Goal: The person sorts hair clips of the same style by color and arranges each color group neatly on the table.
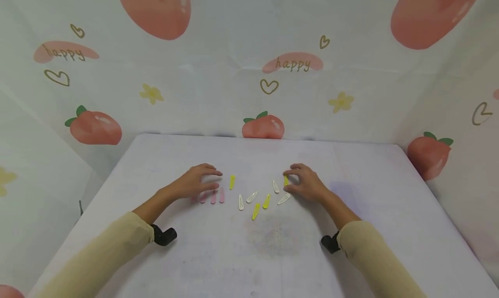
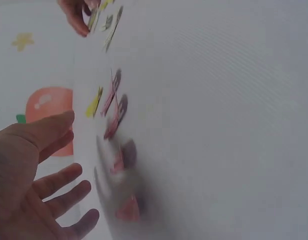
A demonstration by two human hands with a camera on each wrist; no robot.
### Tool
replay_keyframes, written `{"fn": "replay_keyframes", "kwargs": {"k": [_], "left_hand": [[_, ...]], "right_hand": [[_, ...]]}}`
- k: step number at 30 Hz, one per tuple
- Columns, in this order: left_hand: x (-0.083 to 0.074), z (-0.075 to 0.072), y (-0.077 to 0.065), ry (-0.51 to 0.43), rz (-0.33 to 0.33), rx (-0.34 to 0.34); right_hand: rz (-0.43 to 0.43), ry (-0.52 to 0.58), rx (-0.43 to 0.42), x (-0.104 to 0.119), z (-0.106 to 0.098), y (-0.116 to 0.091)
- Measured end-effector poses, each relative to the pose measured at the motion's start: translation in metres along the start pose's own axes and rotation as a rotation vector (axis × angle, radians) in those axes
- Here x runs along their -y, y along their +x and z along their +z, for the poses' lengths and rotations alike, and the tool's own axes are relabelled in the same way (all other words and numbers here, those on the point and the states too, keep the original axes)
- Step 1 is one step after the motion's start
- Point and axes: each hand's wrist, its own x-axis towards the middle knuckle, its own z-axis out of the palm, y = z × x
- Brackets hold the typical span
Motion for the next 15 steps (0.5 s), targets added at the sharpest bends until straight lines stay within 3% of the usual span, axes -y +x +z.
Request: {"fn": "replay_keyframes", "kwargs": {"k": [8, 15], "left_hand": [[-0.018, 0.010, 0.028, 0.069, 0.005, 0.053], [-0.020, 0.014, 0.030, 0.164, 0.022, 0.067]], "right_hand": [[0.037, 0.012, -0.008, 0.004, 0.001, 0.002], [0.046, 0.014, -0.009, 0.003, 0.000, 0.001]]}}
